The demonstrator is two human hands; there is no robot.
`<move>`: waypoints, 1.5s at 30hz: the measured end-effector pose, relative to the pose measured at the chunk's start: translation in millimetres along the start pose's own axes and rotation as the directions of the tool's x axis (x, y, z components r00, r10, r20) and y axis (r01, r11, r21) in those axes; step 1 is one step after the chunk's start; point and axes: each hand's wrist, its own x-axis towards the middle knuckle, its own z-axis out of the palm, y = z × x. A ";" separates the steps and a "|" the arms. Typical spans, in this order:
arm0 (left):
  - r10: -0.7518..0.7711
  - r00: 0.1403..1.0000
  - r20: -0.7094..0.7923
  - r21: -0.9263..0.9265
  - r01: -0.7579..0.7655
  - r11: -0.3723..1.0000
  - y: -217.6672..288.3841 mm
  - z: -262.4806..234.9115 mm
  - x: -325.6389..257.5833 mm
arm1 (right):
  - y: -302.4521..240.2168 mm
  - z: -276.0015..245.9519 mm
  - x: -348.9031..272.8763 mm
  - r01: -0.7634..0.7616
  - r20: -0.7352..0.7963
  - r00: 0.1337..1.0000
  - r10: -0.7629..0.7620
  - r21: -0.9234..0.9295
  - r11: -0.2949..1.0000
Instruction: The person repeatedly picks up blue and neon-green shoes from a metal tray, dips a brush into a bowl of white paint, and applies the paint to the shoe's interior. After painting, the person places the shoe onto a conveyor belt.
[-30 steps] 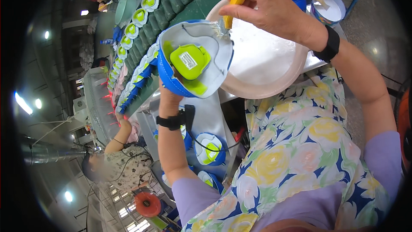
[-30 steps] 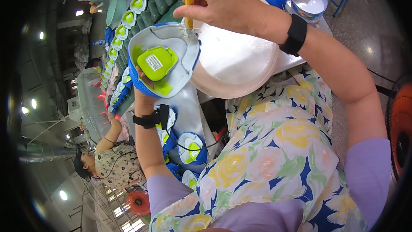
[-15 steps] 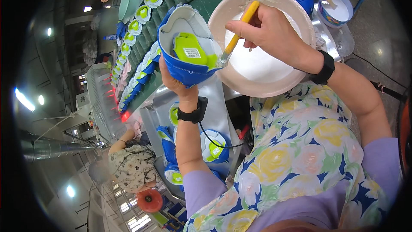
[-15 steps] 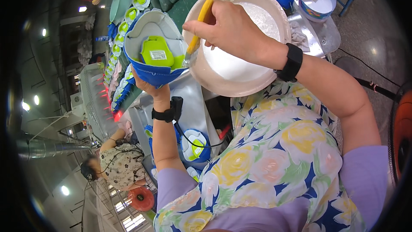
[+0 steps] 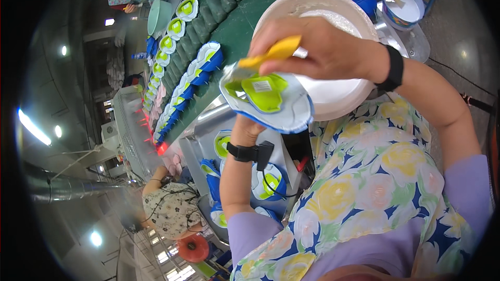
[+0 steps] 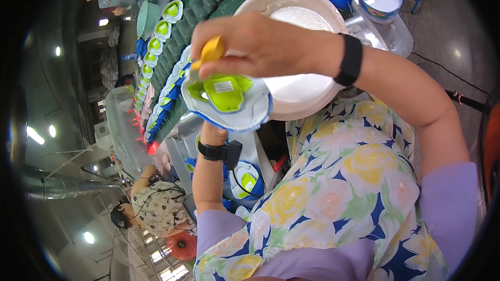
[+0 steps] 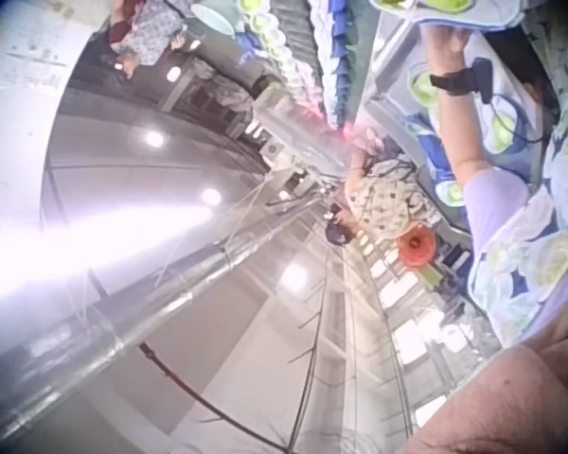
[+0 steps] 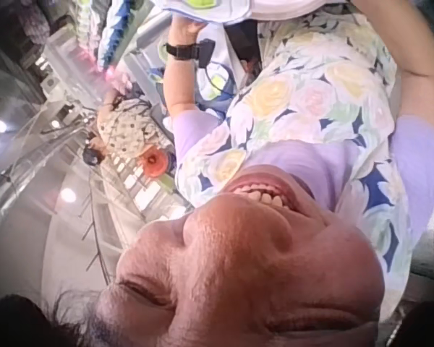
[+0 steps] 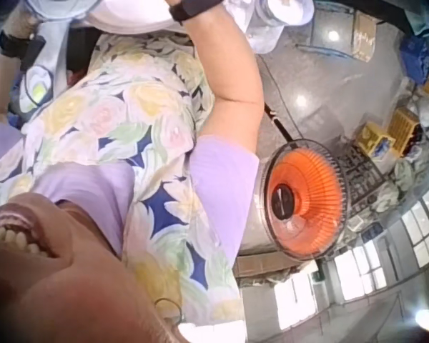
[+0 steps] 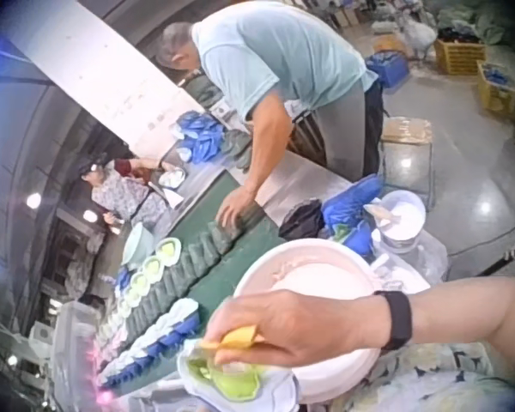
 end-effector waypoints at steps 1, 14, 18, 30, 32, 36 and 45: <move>-0.029 0.992 0.121 -0.016 0.031 0.999 -1.4 -5.2 1.6 | -1.6 4.6 2.7 0.051 0.038 0.998 -0.050 -0.016 0.999; 0.378 0.806 0.455 0.111 -0.472 0.874 10.4 -68.0 20.7 | -2.1 -24.7 -11.7 -0.373 0.115 0.898 0.424 -0.308 0.875; 0.265 0.848 0.459 0.202 -0.390 0.898 26.4 -54.2 8.5 | 1.1 -18.3 -4.1 -0.130 0.050 0.988 0.148 -0.261 0.956; 0.313 0.814 0.490 0.145 -0.430 0.891 29.7 -71.7 22.4 | -2.9 -11.2 5.4 -0.072 -0.012 0.997 0.073 -0.367 0.928; 0.294 0.807 0.512 0.142 -0.417 0.898 27.3 -67.3 21.7 | 2.1 -3.3 12.6 -0.182 -0.057 0.983 0.173 -0.315 0.931; 0.350 0.811 0.470 0.078 -0.433 0.898 34.6 -79.4 39.0 | 12.4 -8.9 20.7 -0.439 -0.056 0.891 0.451 -0.363 0.822; 0.588 0.795 0.149 0.323 -0.601 0.731 97.0 -148.5 167.8 | -1.9 -34.7 -13.8 -0.817 -0.089 0.577 0.812 -0.039 0.576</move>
